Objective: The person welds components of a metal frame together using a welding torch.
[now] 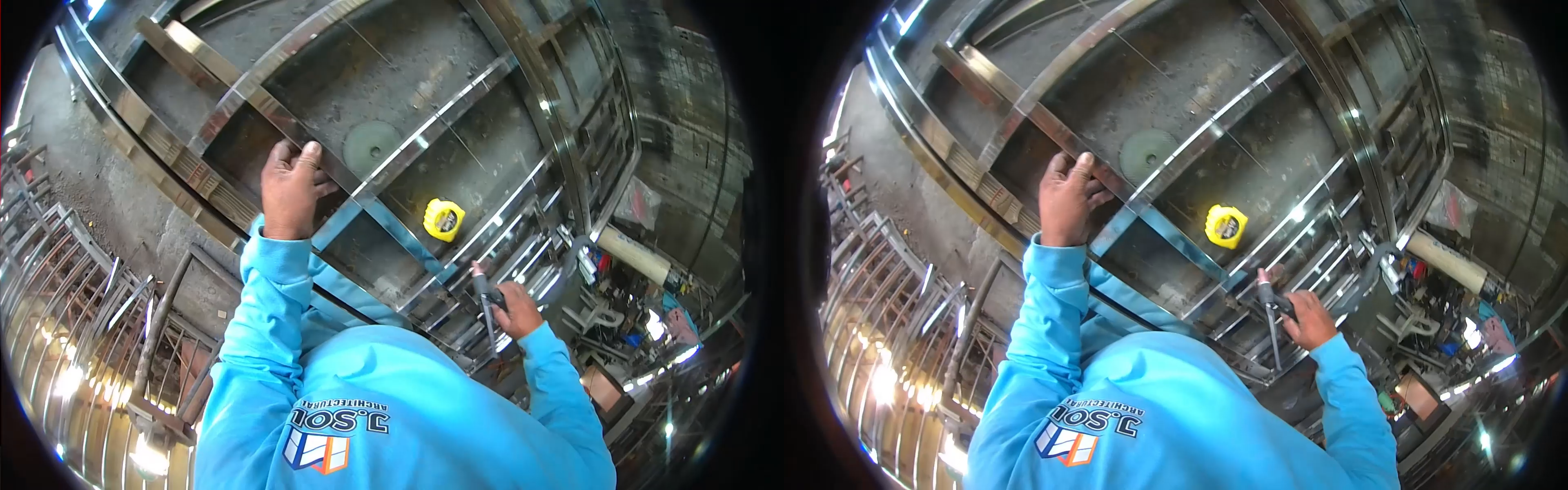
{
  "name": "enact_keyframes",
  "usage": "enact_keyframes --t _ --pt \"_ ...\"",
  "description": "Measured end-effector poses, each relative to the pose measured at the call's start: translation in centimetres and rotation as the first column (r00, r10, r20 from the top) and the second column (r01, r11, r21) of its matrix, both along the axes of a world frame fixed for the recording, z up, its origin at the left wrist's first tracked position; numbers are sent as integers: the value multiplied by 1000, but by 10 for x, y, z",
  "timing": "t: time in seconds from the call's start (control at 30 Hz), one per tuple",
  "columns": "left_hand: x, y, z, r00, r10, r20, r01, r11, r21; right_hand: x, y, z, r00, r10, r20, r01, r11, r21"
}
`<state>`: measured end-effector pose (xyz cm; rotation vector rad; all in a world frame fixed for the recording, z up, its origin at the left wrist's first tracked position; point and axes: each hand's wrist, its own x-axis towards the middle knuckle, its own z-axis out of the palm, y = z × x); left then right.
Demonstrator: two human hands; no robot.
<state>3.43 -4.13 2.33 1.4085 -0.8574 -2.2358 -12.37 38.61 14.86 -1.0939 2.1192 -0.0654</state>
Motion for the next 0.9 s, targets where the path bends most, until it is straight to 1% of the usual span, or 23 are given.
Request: enact_keyframes --t 0.07,0.13,0.17,0.2,0.27,0.33,0.37,0.43,0.5,0.53,0.57,0.63,0.67,0.7,0.73,0.77,0.83,0.9 --pt "3 0 -11 999 -34 3 34 999 -14 -16 -20 28 997 -53 47 51 998 48" --pt "1 0 -4 1000 1 -7 -1 1000 10 -25 -54 62 985 -173 -3 173 985 -26" --pt "1 -1 -1 999 -36 25 36 999 1 -34 -71 73 994 -67 -90 53 988 -145" --pt "2 0 -2 999 -36 20 36 999 2 -44 -88 81 982 25 -189 -73 965 -251" --pt "3 1 -6 1000 -10 -23 10 1000 16 -59 -126 85 984 -5 -176 -64 919 -388" --pt "3 0 -5 1000 -27 -4 27 1000 -14 -66 -170 86 989 -119 91 145 919 -366" --pt "2 -1 -2 1000 -13 2 13 1000 -8 -60 -191 81 997 -61 46 74 913 -400" --pt "2 -2 1 1000 -7 2 7 1000 -21 -34 -233 75 993 -6 122 63 881 -469" --pt "2 -2 2 1000 -25 -15 24 998 -60 5 -279 79 954 56 293 104 858 -504" --pt "5 2 -21 989 -127 69 141 952 -272 14 -302 80 950 145 275 34 830 -556" --pt "12 11 -62 963 -208 173 266 848 -459 24 -326 81 939 232 253 -33 794 -607" --pt "4 9 -31 998 -48 -30 38 959 -282 30 -367 53 958 279 59 -139 637 -758" --pt "0 8 -15 992 57 -115 -77 981 -178 32 -379 37 974 199 112 -42 639 -768" --pt "1 5 -11 998 29 -57 -35 994 -103 34 -391 21 978 120 168 56 629 -776" --pt "2 0 -7 1000 0 -1 0 1000 -26 33 -401 12 936 16 352 247 682 -688" --pt "1 -1 -3 999 19 -30 -20 1000 -6 29 -405 -2 931 11 364 256 692 -675" --pt "1 -3 3 1000 13 -10 -13 1000 -9 22 -405 -33 921 -4 389 275 713 -645" --pt "3 -3 2 999 -32 34 32 999 -16 20 -404 -47 919 -46 391 283 768 -575"
